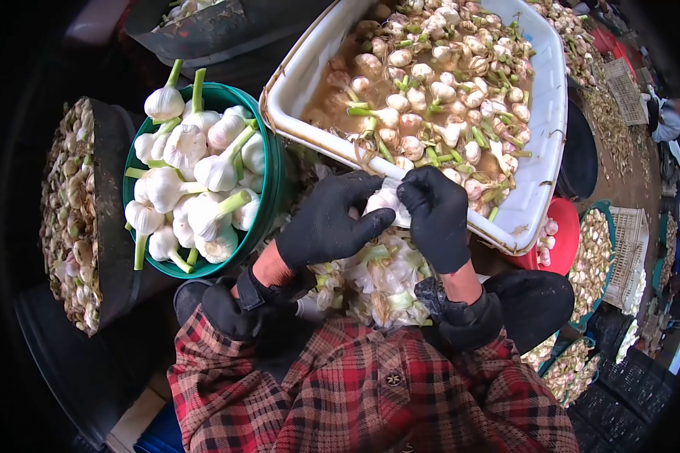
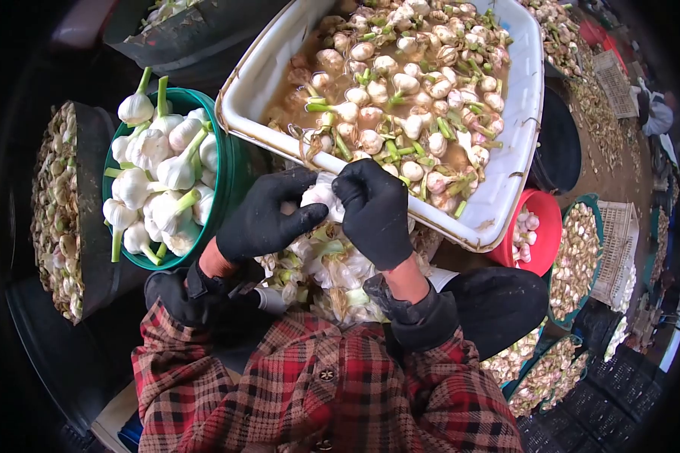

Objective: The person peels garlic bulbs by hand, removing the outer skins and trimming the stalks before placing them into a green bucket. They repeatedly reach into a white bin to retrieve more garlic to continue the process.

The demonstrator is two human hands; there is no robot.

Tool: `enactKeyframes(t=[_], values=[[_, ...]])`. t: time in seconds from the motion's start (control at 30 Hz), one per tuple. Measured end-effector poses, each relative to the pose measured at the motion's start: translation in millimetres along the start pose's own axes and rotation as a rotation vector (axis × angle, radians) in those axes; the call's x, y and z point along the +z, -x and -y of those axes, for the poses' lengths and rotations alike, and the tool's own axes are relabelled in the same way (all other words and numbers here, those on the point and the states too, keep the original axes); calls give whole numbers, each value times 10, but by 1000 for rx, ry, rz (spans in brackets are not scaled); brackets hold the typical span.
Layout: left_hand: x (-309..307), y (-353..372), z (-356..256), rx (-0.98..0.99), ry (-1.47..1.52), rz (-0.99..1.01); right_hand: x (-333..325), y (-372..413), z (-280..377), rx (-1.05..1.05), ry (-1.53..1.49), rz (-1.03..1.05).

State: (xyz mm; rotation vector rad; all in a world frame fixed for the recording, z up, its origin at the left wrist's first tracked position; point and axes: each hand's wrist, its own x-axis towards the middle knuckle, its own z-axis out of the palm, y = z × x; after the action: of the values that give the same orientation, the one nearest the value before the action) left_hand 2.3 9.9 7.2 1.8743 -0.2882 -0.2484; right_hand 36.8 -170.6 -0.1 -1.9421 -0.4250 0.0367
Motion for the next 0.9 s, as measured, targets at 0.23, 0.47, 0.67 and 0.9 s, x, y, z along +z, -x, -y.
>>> enactKeyframes(t=[0.23, 0.47, 0.67, 0.9], values=[[46, 23, -69, 68, 372, -165, -113, -108, -108, 283, -238, -183], [99, -4, 21, -59, 593, -408, -77, -46, 247, 403, -490, -86], [128, 20, 64, -121, 603, -446, -31, 9, 103, 263, -214, 53], [-17, 30, 355, 513, -179, -439, -301, 3, 63, 517, -814, 172]])
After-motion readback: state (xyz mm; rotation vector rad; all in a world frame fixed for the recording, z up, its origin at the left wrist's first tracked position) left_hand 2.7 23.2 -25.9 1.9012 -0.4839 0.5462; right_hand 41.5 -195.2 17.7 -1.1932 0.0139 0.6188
